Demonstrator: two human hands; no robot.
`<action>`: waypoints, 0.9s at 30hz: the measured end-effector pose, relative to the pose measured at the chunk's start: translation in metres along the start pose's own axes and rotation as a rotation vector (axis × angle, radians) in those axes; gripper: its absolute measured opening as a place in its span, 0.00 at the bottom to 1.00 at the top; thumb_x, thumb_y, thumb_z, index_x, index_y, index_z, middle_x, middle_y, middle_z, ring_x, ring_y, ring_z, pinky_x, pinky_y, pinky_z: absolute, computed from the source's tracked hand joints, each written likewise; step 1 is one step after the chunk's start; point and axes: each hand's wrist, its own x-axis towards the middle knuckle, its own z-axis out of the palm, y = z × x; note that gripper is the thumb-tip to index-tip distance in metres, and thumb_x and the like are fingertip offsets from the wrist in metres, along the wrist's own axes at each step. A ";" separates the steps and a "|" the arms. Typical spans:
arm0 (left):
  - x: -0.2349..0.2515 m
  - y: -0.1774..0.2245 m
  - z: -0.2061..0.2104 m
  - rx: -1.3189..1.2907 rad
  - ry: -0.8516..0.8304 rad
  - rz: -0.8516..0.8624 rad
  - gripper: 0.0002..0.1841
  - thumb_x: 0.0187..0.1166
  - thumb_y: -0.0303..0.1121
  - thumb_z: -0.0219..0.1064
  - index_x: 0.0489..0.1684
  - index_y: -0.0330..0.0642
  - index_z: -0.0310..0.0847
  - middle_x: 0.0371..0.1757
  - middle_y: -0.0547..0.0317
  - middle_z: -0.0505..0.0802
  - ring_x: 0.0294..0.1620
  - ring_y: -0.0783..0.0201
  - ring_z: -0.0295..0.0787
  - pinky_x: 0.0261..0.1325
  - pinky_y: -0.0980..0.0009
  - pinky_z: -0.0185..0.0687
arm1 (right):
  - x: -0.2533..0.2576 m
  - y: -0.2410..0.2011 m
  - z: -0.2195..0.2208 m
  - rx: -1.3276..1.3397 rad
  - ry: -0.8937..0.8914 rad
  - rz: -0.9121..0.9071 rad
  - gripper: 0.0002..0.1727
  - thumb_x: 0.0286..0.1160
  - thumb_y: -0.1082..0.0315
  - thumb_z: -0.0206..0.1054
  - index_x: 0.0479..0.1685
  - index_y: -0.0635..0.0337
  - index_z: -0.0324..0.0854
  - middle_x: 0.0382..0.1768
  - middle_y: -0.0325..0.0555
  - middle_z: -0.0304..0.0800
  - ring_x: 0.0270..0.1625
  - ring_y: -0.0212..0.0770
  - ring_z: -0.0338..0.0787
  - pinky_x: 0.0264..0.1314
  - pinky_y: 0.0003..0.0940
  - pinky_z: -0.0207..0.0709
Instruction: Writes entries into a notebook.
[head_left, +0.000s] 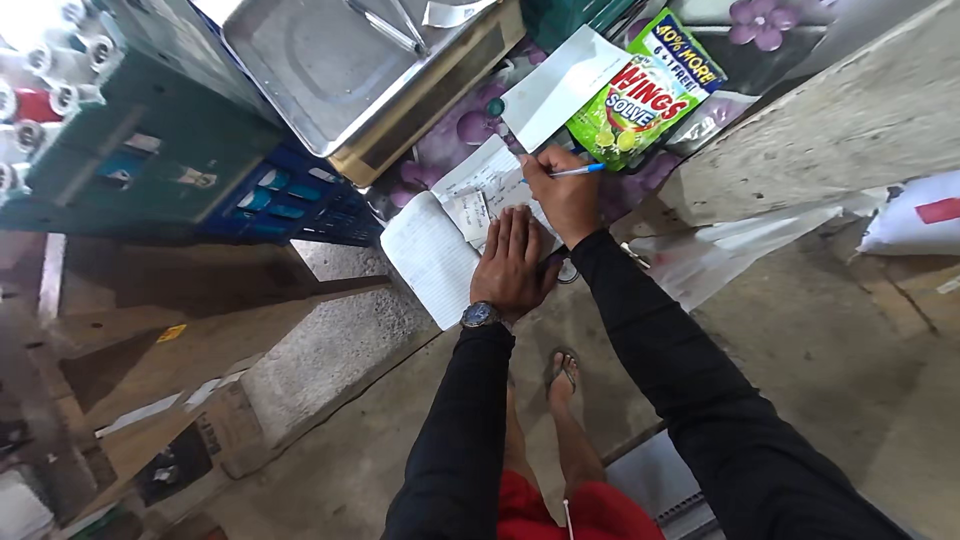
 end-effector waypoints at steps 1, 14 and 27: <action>0.000 0.000 0.000 0.001 0.004 0.002 0.46 0.82 0.67 0.47 0.86 0.34 0.66 0.91 0.39 0.65 0.93 0.43 0.55 0.94 0.47 0.46 | 0.000 0.000 0.000 0.003 -0.002 -0.003 0.17 0.82 0.55 0.68 0.27 0.57 0.84 0.23 0.38 0.86 0.26 0.31 0.87 0.32 0.31 0.85; 0.000 0.001 -0.001 0.043 0.022 -0.001 0.45 0.83 0.67 0.46 0.86 0.37 0.67 0.91 0.39 0.65 0.93 0.43 0.54 0.94 0.44 0.43 | -0.002 -0.005 -0.001 0.066 -0.002 0.018 0.20 0.89 0.51 0.61 0.33 0.55 0.84 0.25 0.35 0.90 0.26 0.31 0.90 0.31 0.32 0.89; -0.003 0.000 0.000 0.007 0.012 0.003 0.46 0.81 0.68 0.49 0.86 0.35 0.66 0.89 0.34 0.66 0.92 0.41 0.56 0.94 0.47 0.44 | 0.001 -0.021 -0.004 0.095 -0.211 -0.028 0.23 0.69 0.45 0.79 0.28 0.57 0.83 0.23 0.37 0.83 0.25 0.29 0.81 0.31 0.29 0.78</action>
